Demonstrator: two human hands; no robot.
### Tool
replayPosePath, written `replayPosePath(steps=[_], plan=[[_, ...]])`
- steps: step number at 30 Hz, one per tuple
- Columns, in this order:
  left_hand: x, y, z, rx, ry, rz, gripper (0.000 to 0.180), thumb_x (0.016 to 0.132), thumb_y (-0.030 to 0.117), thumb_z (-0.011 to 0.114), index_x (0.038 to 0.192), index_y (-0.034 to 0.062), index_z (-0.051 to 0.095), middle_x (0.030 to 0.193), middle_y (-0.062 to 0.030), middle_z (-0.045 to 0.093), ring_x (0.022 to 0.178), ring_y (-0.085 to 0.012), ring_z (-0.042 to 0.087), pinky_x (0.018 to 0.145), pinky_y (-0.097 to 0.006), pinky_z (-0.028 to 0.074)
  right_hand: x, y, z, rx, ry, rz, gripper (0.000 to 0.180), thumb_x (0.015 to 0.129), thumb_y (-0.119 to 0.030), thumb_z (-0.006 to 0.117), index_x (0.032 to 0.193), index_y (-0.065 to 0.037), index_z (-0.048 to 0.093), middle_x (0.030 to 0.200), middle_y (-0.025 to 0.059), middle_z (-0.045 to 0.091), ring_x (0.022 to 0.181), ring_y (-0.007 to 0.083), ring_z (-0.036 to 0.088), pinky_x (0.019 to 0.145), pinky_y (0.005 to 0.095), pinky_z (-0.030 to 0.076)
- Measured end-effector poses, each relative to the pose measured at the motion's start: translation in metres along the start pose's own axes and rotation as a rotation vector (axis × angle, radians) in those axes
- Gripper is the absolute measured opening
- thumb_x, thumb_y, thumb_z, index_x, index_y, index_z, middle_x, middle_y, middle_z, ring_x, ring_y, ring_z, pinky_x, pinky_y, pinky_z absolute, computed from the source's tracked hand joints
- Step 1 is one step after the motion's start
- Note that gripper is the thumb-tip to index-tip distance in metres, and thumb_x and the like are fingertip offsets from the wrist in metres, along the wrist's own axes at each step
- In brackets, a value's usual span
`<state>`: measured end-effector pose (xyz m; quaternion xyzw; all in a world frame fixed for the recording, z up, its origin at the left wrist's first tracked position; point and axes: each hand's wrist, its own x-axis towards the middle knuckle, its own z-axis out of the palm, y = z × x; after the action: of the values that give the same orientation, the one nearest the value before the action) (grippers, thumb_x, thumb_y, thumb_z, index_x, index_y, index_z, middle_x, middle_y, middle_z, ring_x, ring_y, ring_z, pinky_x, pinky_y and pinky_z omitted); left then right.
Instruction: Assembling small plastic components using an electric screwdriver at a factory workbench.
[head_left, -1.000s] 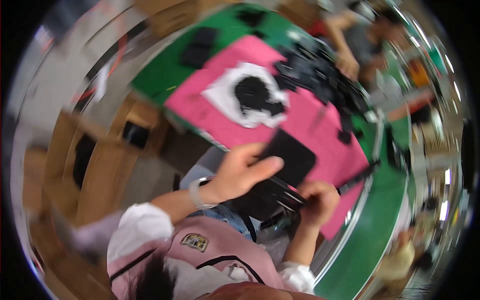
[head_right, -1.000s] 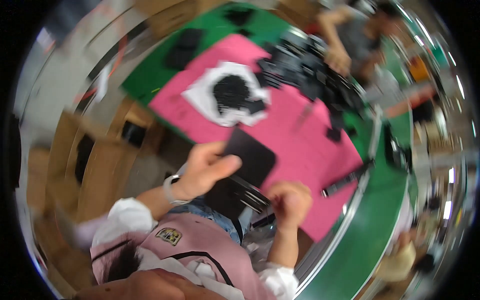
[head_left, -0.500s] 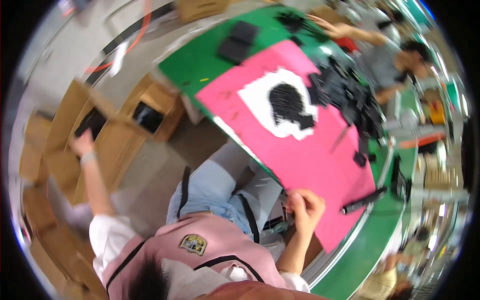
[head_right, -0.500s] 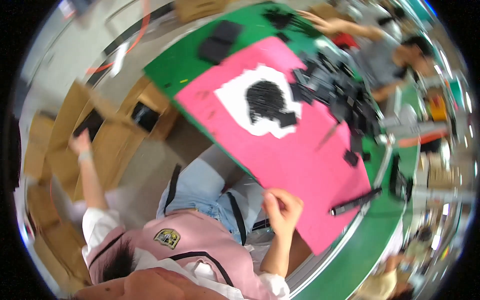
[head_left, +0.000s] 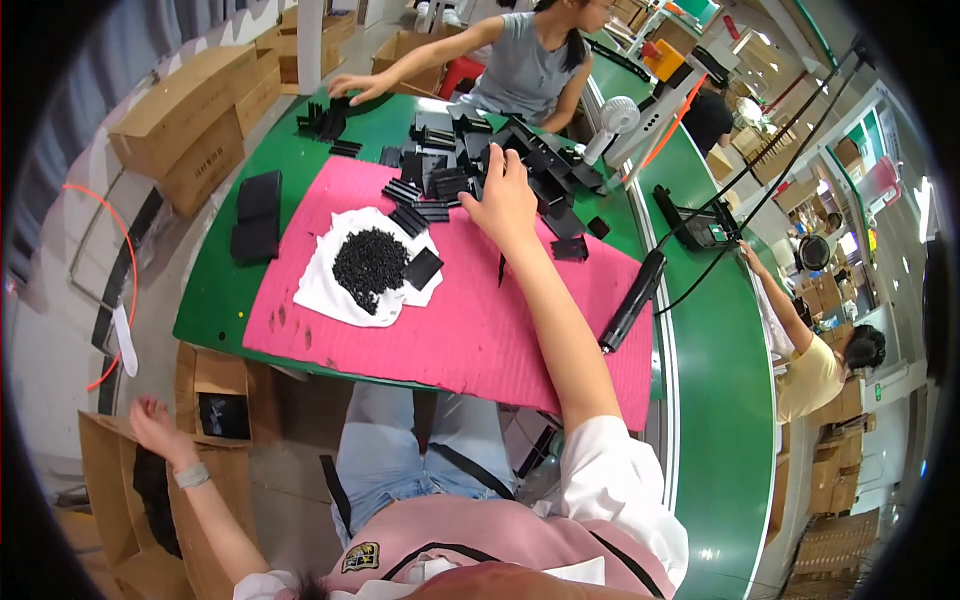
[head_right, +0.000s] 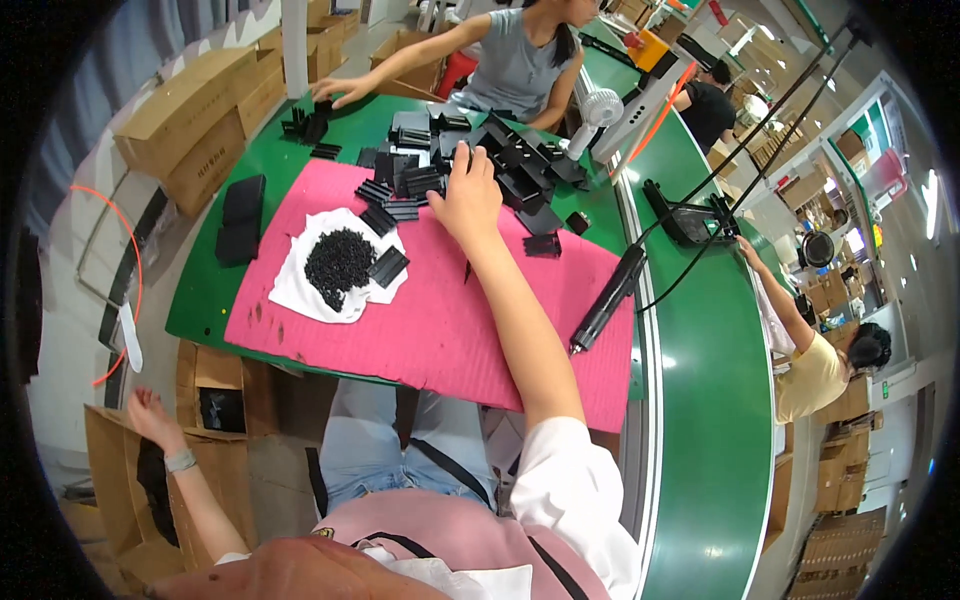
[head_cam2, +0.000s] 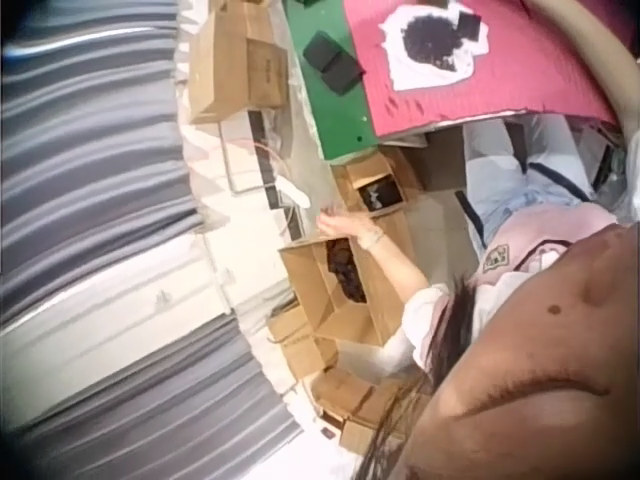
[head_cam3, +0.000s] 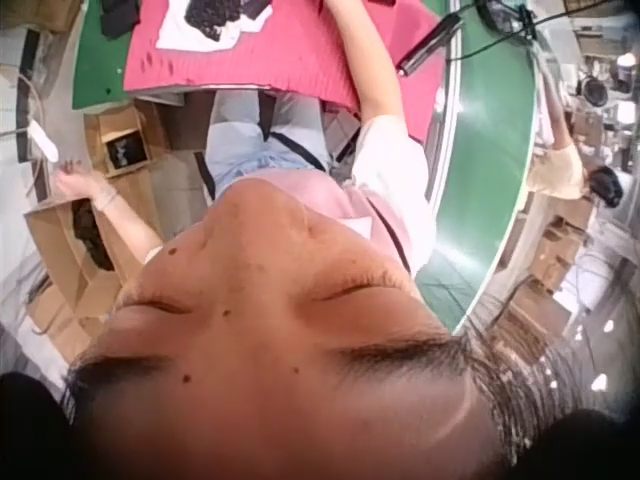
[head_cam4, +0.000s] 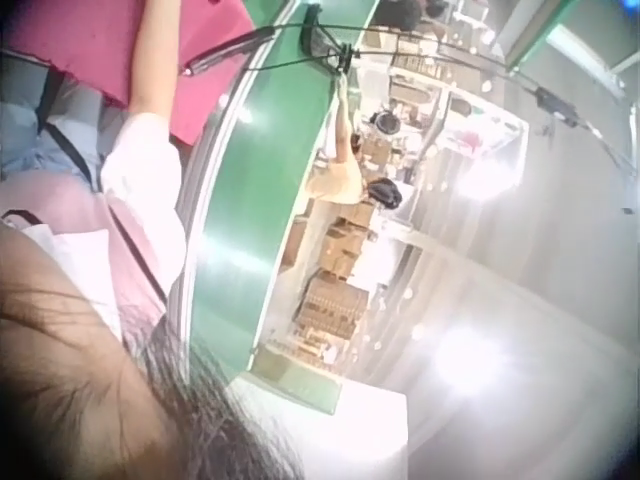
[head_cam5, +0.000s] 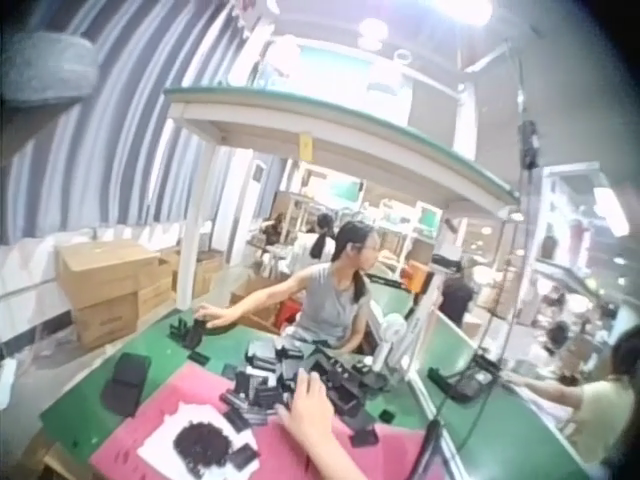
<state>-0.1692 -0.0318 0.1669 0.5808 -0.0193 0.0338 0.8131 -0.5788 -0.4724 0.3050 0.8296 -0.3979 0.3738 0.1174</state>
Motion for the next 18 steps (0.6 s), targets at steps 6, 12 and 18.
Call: replayPosePath(steps=[6,12,18], plan=[[-0.089,0.055,0.120,-0.217,-0.317,-0.028,0.010,0.092,0.011,0.053,0.097,0.0024,0.054,0.085,-0.0043,0.055,0.072,-0.0119,0.051,0.066,-0.025,0.042,0.009,0.017,0.040,-0.157,-0.248,0.354,0.087,0.068,-0.029,0.073,0.139,-0.008,0.028,0.124,0.0209,0.048,0.100,0.0381,0.058,0.077,0.0449,0.052],[-0.192,0.078,0.202,-0.237,-0.757,-0.106,0.006,0.092,0.007,0.052,0.095,0.0023,0.055,0.082,-0.0019,0.053,0.070,-0.0092,0.052,0.063,-0.022,0.045,-0.004,0.033,0.011,0.100,0.138,0.254,0.050,0.066,-0.019,0.069,0.110,0.000,0.055,0.103,0.0154,0.058,0.085,0.0311,0.062,0.071,0.0420,0.052],[-0.273,0.076,0.277,-0.074,-1.250,-0.248,0.038,0.094,0.025,0.054,0.122,0.0012,0.046,0.107,-0.0096,0.059,0.091,-0.0145,0.060,0.074,-0.025,0.048,-0.027,-0.009,-0.038,0.435,0.163,0.126,0.036,0.069,-0.007,0.067,0.104,0.000,0.060,0.094,0.0136,0.059,0.079,0.0278,0.061,0.067,0.0369,0.051]])
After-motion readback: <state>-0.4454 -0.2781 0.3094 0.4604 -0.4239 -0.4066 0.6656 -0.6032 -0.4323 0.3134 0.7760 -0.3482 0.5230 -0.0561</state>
